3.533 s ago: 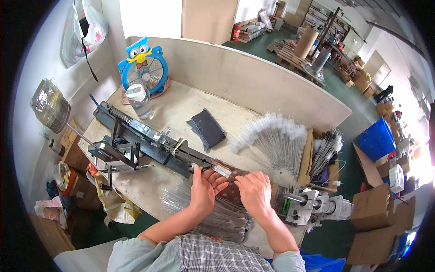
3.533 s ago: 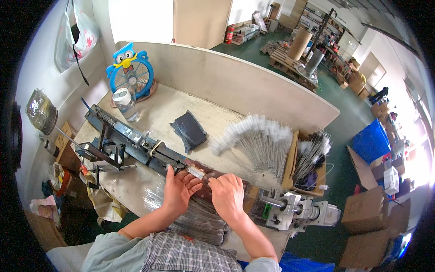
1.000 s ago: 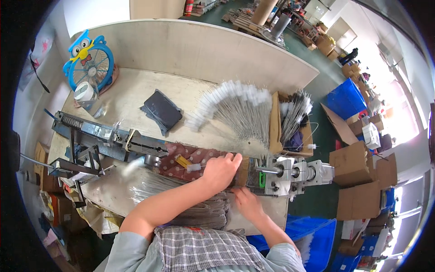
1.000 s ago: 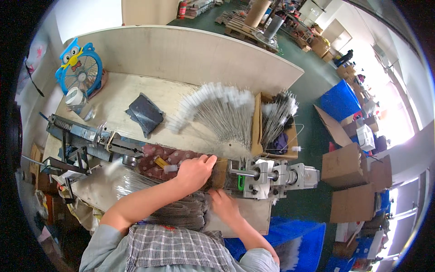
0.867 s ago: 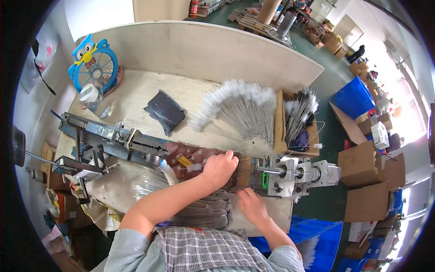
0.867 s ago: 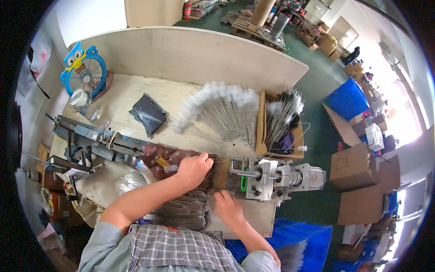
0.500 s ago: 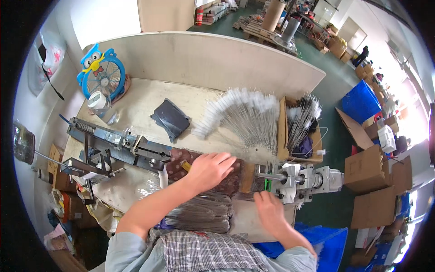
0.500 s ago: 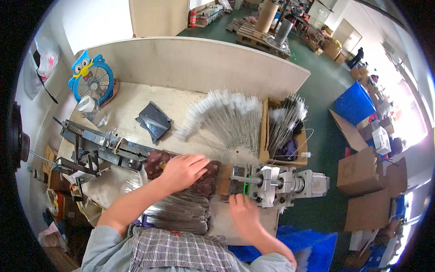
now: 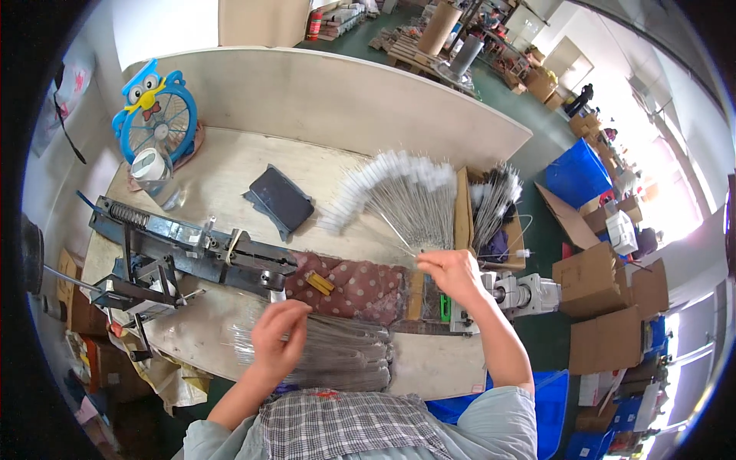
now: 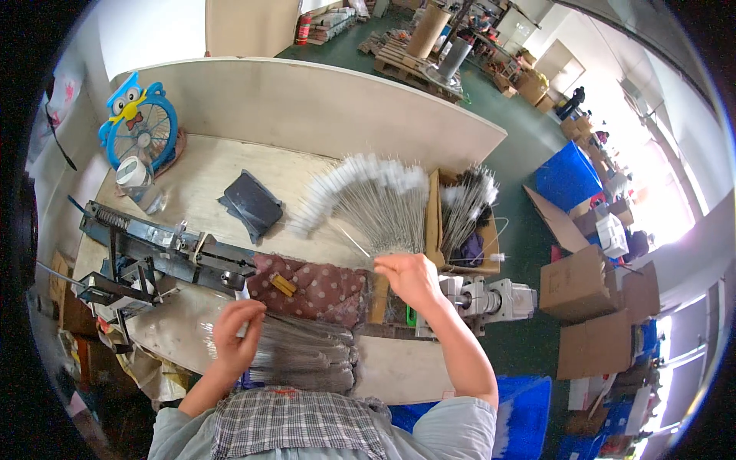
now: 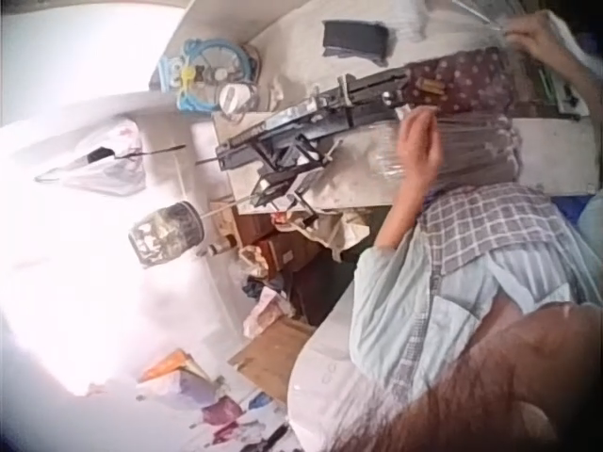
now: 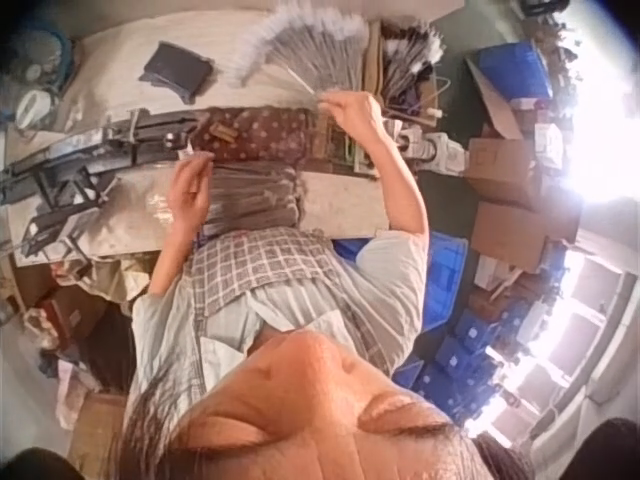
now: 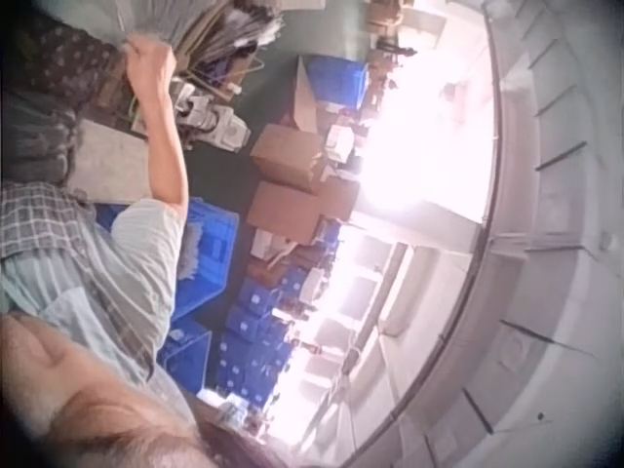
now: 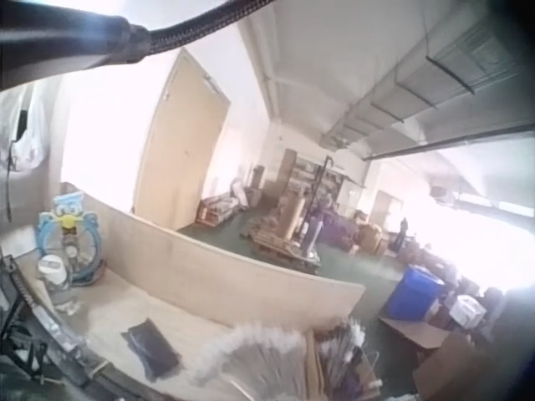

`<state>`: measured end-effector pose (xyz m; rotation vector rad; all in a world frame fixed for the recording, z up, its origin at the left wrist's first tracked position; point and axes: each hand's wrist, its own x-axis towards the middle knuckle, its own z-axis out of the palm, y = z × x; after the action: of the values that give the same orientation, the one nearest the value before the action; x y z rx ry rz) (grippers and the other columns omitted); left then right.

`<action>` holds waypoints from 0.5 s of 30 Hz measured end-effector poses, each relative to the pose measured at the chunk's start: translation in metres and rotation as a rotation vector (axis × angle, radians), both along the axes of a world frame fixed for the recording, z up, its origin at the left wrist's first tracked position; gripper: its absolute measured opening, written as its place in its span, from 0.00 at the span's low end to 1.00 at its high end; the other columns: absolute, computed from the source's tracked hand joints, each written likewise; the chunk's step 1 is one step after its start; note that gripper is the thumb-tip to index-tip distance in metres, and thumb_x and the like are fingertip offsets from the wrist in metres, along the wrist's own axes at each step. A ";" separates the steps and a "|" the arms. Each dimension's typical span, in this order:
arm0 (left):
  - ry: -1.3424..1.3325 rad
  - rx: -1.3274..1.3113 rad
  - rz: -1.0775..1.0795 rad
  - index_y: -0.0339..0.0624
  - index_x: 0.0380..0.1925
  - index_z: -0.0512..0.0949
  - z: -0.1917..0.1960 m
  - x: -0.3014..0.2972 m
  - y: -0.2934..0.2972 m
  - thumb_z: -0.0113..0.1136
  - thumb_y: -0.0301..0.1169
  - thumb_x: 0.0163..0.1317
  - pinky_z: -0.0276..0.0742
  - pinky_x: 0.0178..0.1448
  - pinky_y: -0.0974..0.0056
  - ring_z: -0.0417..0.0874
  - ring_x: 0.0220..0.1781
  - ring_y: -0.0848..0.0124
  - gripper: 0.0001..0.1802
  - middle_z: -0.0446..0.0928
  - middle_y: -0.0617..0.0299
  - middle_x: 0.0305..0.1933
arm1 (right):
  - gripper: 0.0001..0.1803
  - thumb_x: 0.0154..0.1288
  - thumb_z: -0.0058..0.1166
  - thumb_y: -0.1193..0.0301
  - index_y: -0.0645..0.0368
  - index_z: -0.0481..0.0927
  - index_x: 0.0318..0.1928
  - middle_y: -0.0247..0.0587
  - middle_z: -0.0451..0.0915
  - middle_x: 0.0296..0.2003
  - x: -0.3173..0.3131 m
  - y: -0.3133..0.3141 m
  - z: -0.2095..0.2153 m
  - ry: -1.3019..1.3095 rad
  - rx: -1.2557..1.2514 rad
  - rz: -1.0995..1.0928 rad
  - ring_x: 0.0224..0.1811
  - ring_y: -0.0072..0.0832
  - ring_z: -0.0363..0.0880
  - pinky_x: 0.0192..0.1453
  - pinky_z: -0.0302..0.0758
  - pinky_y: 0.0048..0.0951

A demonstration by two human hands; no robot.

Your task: The person is assembling brush-like components by inserting bristles into a metal crimping fixture on a manual assembly jig.

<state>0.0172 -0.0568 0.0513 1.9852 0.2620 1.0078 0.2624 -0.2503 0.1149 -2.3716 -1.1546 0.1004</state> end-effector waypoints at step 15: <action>0.258 -0.170 -0.233 0.36 0.33 0.80 -0.002 0.016 -0.036 0.57 0.18 0.52 0.76 0.37 0.67 0.81 0.35 0.64 0.08 0.80 0.55 0.34 | 0.10 0.53 0.62 0.65 0.57 0.85 0.33 0.42 0.83 0.26 0.008 0.003 0.019 -0.038 -0.206 0.143 0.27 0.35 0.82 0.34 0.77 0.29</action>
<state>0.0336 -0.0925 0.0492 1.9357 0.2412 0.5634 0.2701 -0.2476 0.1339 -2.4738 -1.3909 0.2335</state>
